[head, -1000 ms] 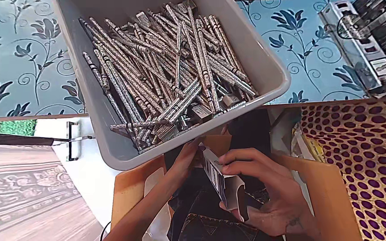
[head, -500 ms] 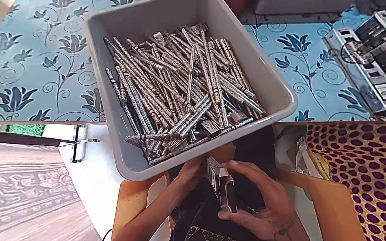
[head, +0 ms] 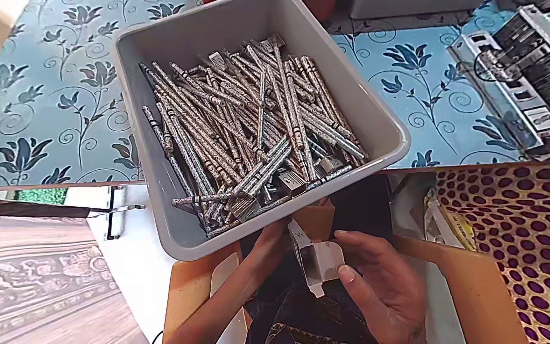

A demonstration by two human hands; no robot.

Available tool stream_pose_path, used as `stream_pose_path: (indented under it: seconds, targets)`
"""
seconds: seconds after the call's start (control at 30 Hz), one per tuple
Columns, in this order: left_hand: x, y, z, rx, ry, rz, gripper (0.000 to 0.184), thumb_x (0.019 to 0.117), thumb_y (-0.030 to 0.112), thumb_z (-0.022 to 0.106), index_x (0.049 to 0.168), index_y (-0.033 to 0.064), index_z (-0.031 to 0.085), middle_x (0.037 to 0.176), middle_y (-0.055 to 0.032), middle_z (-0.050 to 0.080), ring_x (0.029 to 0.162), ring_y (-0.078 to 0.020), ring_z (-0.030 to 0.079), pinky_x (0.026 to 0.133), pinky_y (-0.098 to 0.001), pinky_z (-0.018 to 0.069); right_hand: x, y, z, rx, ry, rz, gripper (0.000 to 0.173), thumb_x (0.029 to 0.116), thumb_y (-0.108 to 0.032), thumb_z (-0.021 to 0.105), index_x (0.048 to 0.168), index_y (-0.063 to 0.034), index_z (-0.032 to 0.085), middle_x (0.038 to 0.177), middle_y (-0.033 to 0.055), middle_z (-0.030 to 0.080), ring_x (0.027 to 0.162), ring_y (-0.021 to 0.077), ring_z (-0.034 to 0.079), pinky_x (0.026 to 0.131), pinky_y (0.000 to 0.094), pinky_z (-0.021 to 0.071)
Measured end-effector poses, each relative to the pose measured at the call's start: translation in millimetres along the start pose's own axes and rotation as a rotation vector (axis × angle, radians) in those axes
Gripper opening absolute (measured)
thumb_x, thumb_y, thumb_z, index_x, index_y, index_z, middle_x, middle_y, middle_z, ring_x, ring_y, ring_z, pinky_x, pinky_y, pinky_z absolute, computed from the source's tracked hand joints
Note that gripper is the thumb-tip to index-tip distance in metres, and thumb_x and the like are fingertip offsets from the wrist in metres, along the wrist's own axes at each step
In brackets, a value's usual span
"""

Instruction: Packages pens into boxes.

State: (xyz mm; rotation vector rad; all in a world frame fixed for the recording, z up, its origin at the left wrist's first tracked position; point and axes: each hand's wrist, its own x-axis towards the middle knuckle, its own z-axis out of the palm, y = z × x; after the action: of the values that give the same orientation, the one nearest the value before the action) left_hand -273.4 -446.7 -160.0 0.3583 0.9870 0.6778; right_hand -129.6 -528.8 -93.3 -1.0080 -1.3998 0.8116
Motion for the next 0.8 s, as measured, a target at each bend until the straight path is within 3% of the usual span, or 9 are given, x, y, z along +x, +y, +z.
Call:
stream_pose_path:
  seconds: [0.13,0.27,0.37,0.47,0.57,0.73,0.8]
  targets:
    - [3.3,0.0,-0.8,0.003,0.013,-0.026,0.025,0.1116,0.019,0.035,0.11,0.0066,0.057,0.084,-0.0009,0.065,0.073,-0.008,0.067,0.067,-0.0241,0.0582,-1.6,3.8,4.6,0.14,0.043,0.116,0.025,0.1021,-0.012,0.058,0.125,-0.0097,0.066,0.12,-0.0093,0.072,0.106,-0.0012,0.068,0.091,0.0176,0.0571]
    - [8.6,-6.4,-8.1,-0.04,-0.026,0.029,0.027,0.1116,0.018,0.033,0.111,0.0063,0.058,0.086,-0.0009,0.068,0.077,-0.0082,0.068,0.071,-0.0255,0.0592,-1.5,7.2,1.8,0.324,0.028,0.254,0.024,0.0999,-0.014,0.061,0.123,-0.0133,0.069,0.116,-0.0093,0.073,0.097,-0.0015,0.068,0.083,0.017,0.0575]
    - [13.0,-11.1,-12.5,-0.058,-0.042,0.064,0.026,0.1112,0.017,0.034,0.11,0.0061,0.058,0.086,-0.001,0.068,0.077,-0.0089,0.068,0.071,-0.0268,0.0595,1.9,-0.2,-8.3,0.242,0.019,0.279,0.024,0.0993,-0.012,0.06,0.122,-0.0129,0.068,0.113,-0.0095,0.074,0.096,-0.0005,0.069,0.084,0.0192,0.0586]
    - [19.0,-14.4,-13.0,-0.076,0.01,0.053,0.026,0.111,0.018,0.036,0.109,0.0057,0.059,0.084,-0.0041,0.069,0.07,-0.0131,0.069,0.063,-0.0297,0.06,7.2,-6.0,-21.4,0.015,0.002,0.235,0.025,0.0994,-0.009,0.059,0.124,-0.0119,0.066,0.113,-0.0108,0.074,0.1,-0.0002,0.069,0.088,0.0208,0.0588]
    - [21.6,-12.9,-7.6,-0.057,0.13,0.05,0.019,0.1097,0.017,0.043,0.112,0.005,0.057,0.084,-0.0055,0.066,0.069,-0.0145,0.067,0.061,-0.0304,0.059,10.1,-3.5,-30.9,-0.175,0.002,0.147,0.025,0.0976,-0.006,0.06,0.122,-0.0069,0.066,0.109,-0.0045,0.075,0.099,0.0028,0.071,0.086,0.022,0.0601]
    - [17.9,-8.0,-0.1,-0.069,0.295,0.083,0.012,0.1067,0.015,0.051,0.113,0.0054,0.056,0.083,-0.004,0.062,0.067,-0.0114,0.063,0.06,-0.0284,0.0554,47.3,-28.3,-54.3,-0.394,0.06,-0.104,0.019,0.1036,-0.021,0.058,0.119,-0.0221,0.068,0.11,-0.0133,0.073,0.098,-0.0019,0.069,0.084,0.0186,0.0595]
    - [19.3,-8.8,-0.7,-0.012,0.307,0.076,0.014,0.107,0.017,0.051,0.115,0.0053,0.054,0.081,-0.0045,0.059,0.064,-0.0114,0.06,0.057,-0.0275,0.0531,85.2,-44.6,-53.9,-0.567,-0.013,-0.241,0.021,0.104,-0.022,0.056,0.12,-0.0133,0.067,0.104,-0.0058,0.073,0.091,-0.001,0.068,0.079,0.0175,0.0583]
